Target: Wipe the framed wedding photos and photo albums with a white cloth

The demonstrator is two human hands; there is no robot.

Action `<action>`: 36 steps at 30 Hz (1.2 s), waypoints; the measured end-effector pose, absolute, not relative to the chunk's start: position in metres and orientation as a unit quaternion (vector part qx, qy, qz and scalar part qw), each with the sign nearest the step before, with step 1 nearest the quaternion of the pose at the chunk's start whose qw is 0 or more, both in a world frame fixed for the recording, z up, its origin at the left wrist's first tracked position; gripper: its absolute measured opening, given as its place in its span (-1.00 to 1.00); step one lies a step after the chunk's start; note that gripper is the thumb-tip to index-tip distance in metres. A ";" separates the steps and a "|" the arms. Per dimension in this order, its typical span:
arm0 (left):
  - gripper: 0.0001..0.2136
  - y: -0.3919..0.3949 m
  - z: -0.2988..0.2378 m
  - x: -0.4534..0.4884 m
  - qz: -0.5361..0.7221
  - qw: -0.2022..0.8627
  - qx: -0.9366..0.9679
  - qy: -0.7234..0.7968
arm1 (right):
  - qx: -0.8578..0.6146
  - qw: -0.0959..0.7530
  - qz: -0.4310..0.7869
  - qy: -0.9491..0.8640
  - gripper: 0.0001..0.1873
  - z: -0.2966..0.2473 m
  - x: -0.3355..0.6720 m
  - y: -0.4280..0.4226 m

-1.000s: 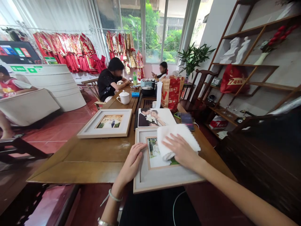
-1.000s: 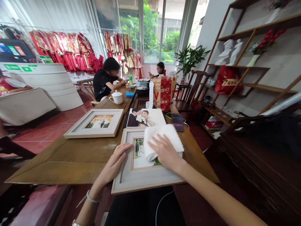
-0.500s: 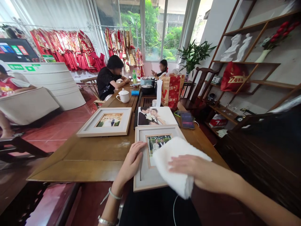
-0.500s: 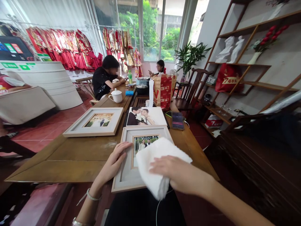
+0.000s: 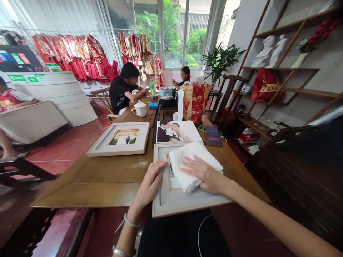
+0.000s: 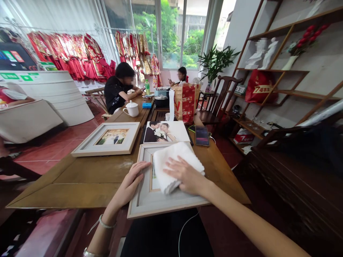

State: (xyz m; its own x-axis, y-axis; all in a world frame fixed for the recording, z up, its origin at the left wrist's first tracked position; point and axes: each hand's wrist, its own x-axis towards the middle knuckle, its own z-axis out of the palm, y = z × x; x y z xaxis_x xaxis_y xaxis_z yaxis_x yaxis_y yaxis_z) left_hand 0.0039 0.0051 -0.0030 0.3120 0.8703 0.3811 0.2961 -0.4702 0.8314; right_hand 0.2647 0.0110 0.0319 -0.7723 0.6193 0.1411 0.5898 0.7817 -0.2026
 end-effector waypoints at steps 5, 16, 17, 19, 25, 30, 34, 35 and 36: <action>-0.66 0.005 -0.004 0.005 0.431 0.324 0.743 0.396 | -0.227 0.055 0.167 -0.958 -0.14 0.053 0.262 -0.049; -0.66 0.005 -0.004 0.004 0.428 0.324 0.743 0.399 | -0.541 0.086 0.009 -0.836 -0.18 0.043 0.323 -0.026; -0.66 0.005 -0.003 0.004 0.428 0.324 0.743 0.399 | -0.571 0.103 0.006 -0.815 -0.21 0.042 0.320 -0.014; -0.66 0.004 -0.001 0.005 0.425 0.325 0.744 0.400 | -0.617 0.128 0.007 -0.776 -0.27 0.044 0.309 0.007; -0.66 -0.001 0.004 0.008 0.425 0.322 0.730 0.427 | -0.571 0.080 0.030 -0.816 -0.23 0.048 0.251 0.003; -0.56 -0.004 0.008 0.009 0.423 0.345 0.710 0.444 | -0.356 0.078 0.140 -0.921 -0.12 0.049 0.223 -0.050; -0.52 -0.005 0.009 0.009 0.419 0.358 0.696 0.461 | -0.247 0.063 0.176 -0.951 -0.18 0.056 0.229 -0.075; -0.53 -0.005 0.008 0.009 0.419 0.355 0.698 0.460 | -0.235 0.058 0.177 -0.954 -0.20 0.058 0.234 -0.077; -0.55 -0.005 0.008 0.009 0.419 0.350 0.702 0.457 | -0.233 0.054 0.173 -0.955 -0.21 0.060 0.239 -0.076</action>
